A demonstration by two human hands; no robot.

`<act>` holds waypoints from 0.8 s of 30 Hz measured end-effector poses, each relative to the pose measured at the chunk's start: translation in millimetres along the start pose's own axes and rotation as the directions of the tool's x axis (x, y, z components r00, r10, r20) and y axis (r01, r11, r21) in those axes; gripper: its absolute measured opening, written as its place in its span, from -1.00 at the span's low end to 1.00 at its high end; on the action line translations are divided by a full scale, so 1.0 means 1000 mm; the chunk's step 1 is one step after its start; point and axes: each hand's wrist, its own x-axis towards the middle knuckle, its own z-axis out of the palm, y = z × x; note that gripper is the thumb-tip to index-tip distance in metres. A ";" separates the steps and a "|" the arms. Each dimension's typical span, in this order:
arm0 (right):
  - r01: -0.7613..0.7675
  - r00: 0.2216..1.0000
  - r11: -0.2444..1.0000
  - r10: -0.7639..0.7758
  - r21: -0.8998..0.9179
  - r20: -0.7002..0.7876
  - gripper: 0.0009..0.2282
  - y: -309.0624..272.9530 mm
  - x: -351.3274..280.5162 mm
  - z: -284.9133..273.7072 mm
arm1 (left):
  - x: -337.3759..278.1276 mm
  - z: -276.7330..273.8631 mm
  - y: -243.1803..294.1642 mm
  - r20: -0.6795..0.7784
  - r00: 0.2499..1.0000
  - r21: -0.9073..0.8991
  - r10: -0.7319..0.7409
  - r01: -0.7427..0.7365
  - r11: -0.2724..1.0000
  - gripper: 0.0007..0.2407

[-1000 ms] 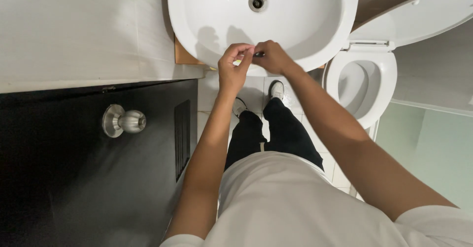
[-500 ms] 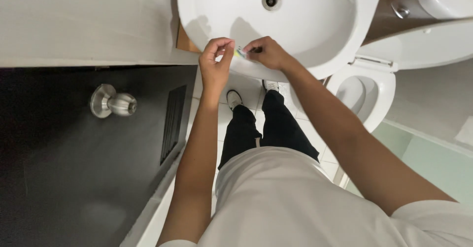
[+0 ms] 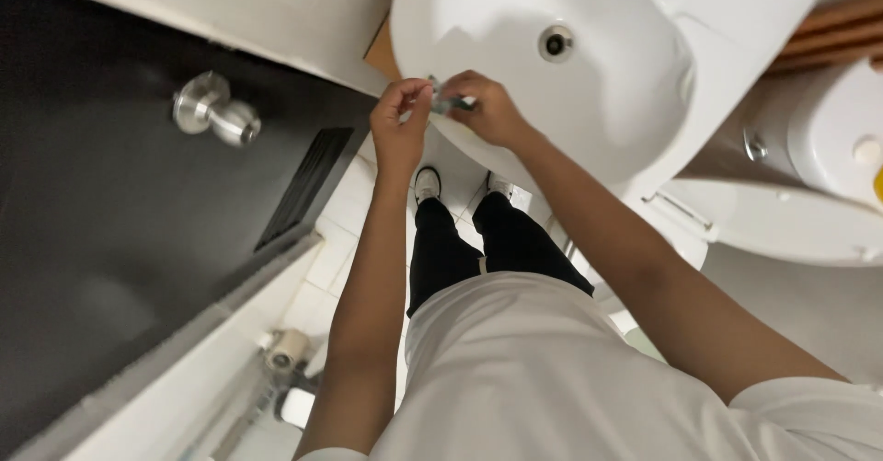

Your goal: The person pours liquid soap from a yellow bottle onto a yellow sponge, then uses the sponge to scrub the white sink basin, faucet, and surrounding countertop area.

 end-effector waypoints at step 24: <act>-0.253 0.957 0.967 0.246 0.026 0.157 -0.93 0.037 0.012 -0.019 | -0.011 0.018 0.007 -0.050 0.998 0.185 -0.031 0.040 0.982 -0.93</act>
